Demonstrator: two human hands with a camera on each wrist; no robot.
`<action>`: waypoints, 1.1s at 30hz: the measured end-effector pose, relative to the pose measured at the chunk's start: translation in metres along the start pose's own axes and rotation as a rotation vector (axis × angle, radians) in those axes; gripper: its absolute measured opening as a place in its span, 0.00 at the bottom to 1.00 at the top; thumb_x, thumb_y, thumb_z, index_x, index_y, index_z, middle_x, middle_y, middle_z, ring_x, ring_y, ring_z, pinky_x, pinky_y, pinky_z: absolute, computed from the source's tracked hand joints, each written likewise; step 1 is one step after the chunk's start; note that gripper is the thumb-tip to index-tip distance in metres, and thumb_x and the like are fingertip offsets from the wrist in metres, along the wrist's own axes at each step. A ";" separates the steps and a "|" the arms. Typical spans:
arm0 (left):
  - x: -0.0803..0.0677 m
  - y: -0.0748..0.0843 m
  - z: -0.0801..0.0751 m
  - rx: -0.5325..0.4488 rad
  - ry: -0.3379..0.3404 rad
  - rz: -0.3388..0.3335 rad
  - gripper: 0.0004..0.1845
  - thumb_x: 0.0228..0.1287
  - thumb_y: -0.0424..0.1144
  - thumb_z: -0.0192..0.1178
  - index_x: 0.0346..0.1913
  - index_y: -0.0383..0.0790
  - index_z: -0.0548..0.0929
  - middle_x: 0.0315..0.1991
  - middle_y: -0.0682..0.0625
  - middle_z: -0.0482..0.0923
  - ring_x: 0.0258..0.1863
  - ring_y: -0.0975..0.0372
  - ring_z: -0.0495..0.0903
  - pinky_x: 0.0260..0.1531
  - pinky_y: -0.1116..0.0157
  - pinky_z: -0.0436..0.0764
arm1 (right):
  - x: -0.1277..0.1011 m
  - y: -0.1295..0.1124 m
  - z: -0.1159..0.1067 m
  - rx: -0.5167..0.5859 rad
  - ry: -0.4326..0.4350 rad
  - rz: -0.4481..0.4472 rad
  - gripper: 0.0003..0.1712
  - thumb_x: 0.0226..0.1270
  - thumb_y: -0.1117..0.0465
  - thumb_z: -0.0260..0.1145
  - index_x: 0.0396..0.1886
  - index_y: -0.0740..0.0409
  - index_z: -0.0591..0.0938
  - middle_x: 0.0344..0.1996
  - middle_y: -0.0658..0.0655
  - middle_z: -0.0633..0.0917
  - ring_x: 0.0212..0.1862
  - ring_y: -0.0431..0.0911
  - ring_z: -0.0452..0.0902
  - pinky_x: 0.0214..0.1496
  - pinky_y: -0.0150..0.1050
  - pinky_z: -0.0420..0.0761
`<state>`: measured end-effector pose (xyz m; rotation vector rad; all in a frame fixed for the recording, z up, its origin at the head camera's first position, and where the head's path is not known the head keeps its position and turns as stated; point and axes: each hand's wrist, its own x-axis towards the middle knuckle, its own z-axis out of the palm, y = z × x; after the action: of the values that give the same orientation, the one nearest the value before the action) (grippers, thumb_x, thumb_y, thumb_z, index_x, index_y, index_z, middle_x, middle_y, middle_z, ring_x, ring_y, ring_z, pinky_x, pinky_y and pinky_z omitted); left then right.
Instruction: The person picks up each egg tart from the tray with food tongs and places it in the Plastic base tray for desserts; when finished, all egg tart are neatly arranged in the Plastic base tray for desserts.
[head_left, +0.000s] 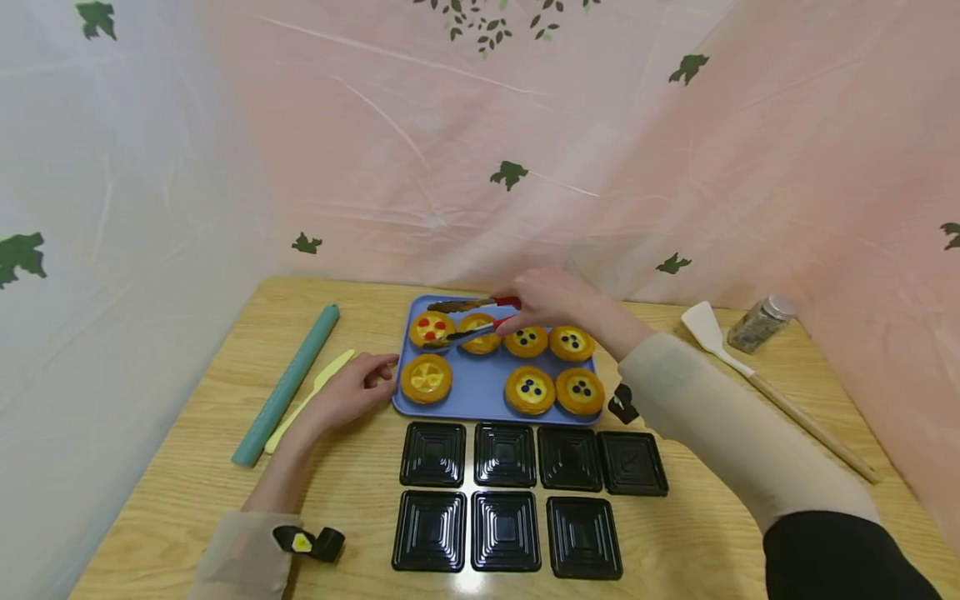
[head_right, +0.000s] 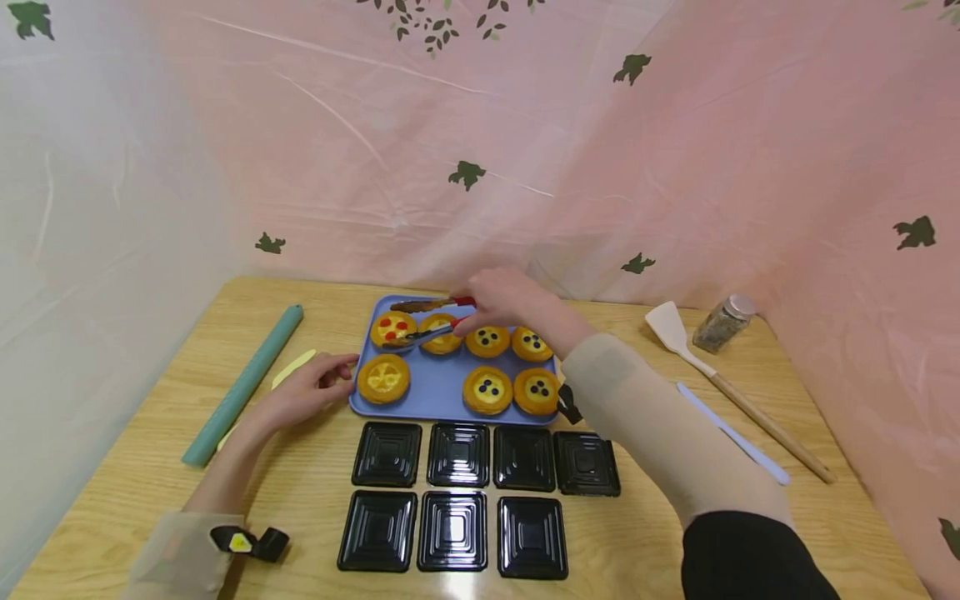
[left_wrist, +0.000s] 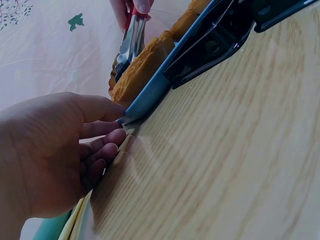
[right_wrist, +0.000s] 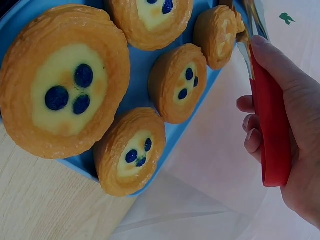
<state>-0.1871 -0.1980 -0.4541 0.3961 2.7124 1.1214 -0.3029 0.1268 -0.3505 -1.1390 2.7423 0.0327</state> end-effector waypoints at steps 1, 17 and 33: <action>0.000 0.000 0.000 -0.001 0.000 0.001 0.28 0.70 0.39 0.63 0.69 0.29 0.76 0.46 0.43 0.80 0.41 0.59 0.74 0.45 0.63 0.72 | 0.000 0.000 0.000 -0.001 0.002 -0.003 0.37 0.60 0.31 0.71 0.64 0.46 0.84 0.50 0.52 0.89 0.43 0.48 0.79 0.49 0.46 0.78; 0.000 -0.002 0.000 0.006 -0.003 0.008 0.28 0.70 0.39 0.63 0.68 0.30 0.76 0.46 0.43 0.80 0.41 0.59 0.74 0.45 0.63 0.73 | -0.002 -0.001 0.005 0.015 0.035 -0.035 0.31 0.60 0.34 0.73 0.54 0.48 0.87 0.28 0.49 0.82 0.33 0.46 0.73 0.37 0.40 0.69; 0.000 -0.001 0.000 0.008 0.001 0.005 0.28 0.70 0.39 0.63 0.69 0.30 0.76 0.46 0.43 0.80 0.41 0.59 0.74 0.45 0.63 0.73 | -0.005 0.001 0.011 0.074 0.050 -0.017 0.33 0.61 0.34 0.73 0.59 0.49 0.86 0.35 0.51 0.86 0.36 0.47 0.74 0.40 0.41 0.71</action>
<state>-0.1876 -0.1987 -0.4551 0.4042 2.7191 1.1131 -0.2988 0.1321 -0.3610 -1.1582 2.7525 -0.0995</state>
